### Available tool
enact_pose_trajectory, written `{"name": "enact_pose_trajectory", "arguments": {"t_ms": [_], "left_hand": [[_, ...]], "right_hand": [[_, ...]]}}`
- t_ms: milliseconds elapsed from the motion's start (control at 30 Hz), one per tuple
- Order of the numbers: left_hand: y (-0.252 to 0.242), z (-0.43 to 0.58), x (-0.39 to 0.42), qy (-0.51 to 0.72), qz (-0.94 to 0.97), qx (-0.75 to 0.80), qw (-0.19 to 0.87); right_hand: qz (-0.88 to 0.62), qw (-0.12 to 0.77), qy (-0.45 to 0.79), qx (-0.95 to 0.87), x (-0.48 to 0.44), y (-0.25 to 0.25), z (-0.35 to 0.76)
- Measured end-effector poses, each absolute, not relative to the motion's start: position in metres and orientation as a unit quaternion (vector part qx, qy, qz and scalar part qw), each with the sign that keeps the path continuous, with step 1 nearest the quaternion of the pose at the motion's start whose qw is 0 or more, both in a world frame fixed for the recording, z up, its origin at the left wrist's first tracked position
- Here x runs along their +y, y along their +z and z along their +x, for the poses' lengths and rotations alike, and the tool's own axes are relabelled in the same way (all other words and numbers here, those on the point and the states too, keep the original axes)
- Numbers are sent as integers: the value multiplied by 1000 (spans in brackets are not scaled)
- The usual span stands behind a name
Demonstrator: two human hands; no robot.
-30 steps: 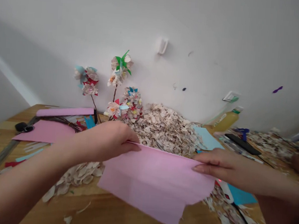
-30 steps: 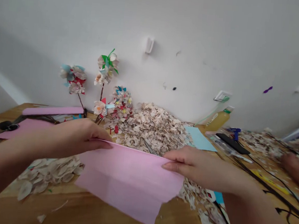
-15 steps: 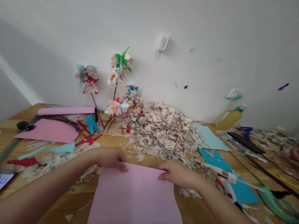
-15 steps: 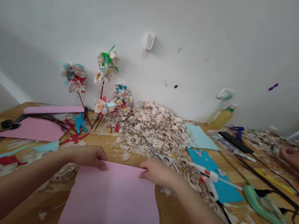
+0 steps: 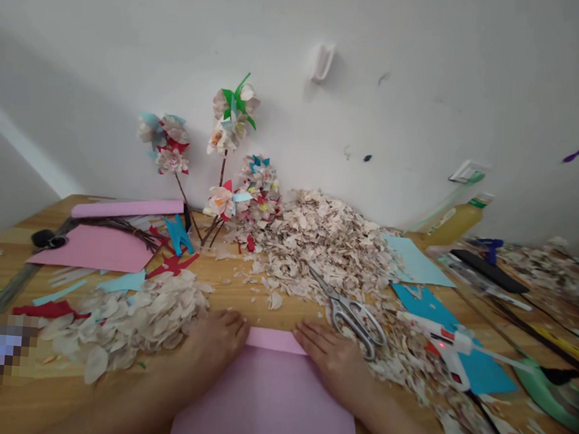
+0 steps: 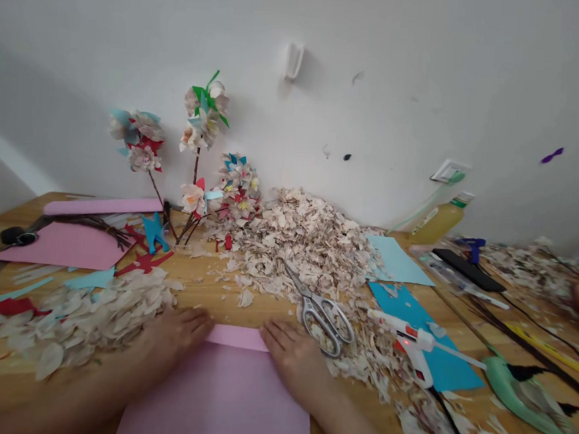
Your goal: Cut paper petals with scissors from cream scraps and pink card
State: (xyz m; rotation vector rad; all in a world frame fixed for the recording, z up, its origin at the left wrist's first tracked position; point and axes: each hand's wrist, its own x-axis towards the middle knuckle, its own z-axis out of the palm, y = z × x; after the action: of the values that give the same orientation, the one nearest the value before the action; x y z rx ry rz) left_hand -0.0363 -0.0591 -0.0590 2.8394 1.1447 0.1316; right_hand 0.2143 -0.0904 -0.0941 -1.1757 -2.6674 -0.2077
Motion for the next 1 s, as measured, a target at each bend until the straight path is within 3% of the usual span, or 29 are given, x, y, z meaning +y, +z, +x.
{"name": "enact_pose_trajectory", "arguments": {"t_ms": [200, 433, 600, 1000], "left_hand": [[-96, -30, -86, 79, 939, 319, -96], [-106, -31, -92, 113, 936, 304, -137], [-118, -32, -95, 135, 933, 313, -112], [-109, -35, -90, 154, 932, 327, 14]], "right_hand": [[-367, 137, -142, -909, -96, -104, 214], [-362, 112, -176, -909, -96, -100, 216], [-344, 66, -175, -920, -102, -96, 204], [-346, 96, -159, -920, -118, -87, 195]]}}
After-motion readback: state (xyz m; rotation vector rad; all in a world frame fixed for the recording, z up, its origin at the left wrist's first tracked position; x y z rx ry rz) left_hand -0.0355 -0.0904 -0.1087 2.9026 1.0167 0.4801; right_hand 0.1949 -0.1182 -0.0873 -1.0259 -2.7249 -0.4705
